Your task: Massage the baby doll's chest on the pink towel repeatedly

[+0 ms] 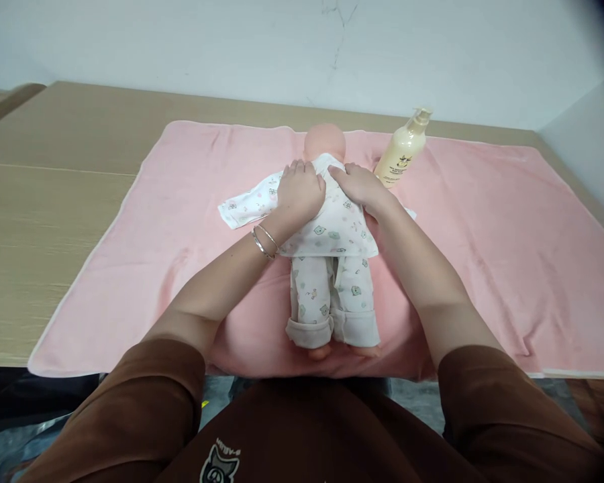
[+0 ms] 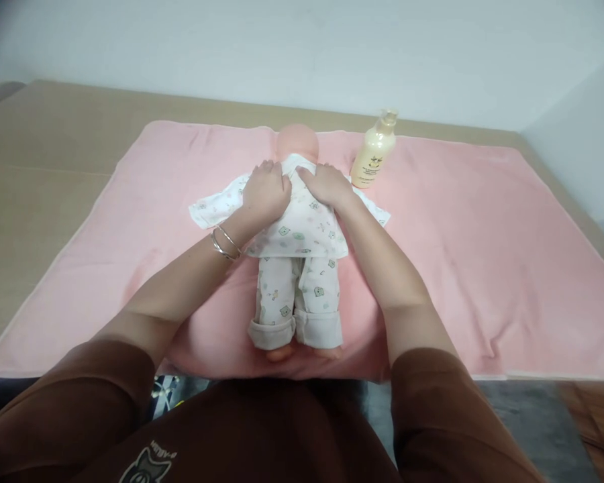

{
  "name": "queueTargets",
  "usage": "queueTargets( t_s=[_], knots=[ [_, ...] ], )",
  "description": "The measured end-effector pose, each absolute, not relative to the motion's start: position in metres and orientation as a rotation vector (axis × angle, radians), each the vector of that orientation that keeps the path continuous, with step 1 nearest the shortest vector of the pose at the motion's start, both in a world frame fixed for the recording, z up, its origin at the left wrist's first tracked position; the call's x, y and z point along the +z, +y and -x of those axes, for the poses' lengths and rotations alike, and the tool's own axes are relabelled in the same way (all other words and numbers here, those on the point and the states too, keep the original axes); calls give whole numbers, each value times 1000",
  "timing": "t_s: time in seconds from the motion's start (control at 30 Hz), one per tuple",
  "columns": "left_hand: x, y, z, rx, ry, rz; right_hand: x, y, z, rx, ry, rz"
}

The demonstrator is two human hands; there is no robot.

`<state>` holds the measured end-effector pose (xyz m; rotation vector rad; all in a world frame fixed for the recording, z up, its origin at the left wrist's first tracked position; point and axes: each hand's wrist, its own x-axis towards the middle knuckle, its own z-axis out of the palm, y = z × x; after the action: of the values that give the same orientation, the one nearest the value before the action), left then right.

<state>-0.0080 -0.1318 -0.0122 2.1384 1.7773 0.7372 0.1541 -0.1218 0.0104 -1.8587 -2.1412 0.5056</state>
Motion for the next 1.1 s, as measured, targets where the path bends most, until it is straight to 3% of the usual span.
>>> queueTargets(
  t_s=[0.23, 0.53, 0.77, 1.1],
  knots=[
    [-12, -114, 27, 669, 1736, -2009, 30, -154, -124, 280, -2225, 1974],
    [-21, -132, 8, 863, 1673, -2150, 16, -122, -153, 577, -2120, 1914],
    [-7, -116, 21, 650, 1768, -1939, 26, -154, -117, 192, -2252, 1918],
    [-16, -120, 15, 730, 1791, -1980, 10, -123, -141, 377, -2159, 1860]
  ],
)
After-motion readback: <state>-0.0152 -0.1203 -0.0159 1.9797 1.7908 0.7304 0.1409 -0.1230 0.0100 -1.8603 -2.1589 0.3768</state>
